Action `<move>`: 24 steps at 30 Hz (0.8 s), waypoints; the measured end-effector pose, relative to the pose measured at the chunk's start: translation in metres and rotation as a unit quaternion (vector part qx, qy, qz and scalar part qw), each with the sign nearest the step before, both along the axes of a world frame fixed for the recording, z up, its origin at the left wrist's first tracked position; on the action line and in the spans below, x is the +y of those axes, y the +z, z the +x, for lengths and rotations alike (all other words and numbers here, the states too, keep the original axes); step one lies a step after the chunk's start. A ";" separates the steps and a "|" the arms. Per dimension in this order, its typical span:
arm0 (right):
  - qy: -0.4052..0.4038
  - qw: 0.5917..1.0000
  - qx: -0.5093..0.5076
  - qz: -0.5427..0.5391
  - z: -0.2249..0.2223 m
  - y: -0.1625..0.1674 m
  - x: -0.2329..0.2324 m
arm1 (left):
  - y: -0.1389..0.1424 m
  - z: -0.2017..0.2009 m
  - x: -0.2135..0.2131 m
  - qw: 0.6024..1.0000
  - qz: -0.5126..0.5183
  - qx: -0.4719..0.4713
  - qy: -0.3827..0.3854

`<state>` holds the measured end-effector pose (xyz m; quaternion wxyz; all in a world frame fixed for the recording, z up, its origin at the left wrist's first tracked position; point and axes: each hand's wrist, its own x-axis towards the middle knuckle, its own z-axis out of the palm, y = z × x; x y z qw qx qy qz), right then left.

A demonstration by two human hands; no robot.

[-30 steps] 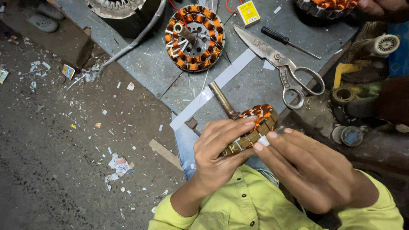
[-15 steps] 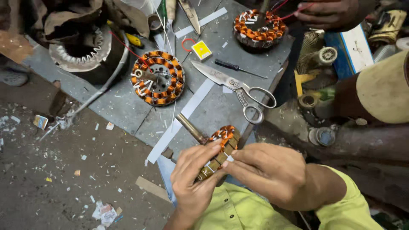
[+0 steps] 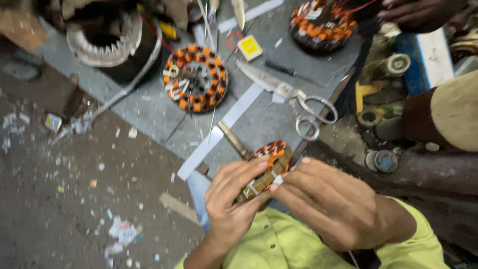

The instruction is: The person cuts strips of white insulating material using shears and places them into slots on a copper-wound stator. They use a screwdriver to tuck the strips into place and repeat the process on multiple stators on the workbench.

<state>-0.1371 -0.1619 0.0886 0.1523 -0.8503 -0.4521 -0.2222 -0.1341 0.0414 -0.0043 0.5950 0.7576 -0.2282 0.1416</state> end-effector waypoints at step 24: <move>-0.123 0.893 0.187 0.390 -0.033 -0.120 0.037 | -0.043 -0.027 0.021 0.988 -0.013 -0.150 0.040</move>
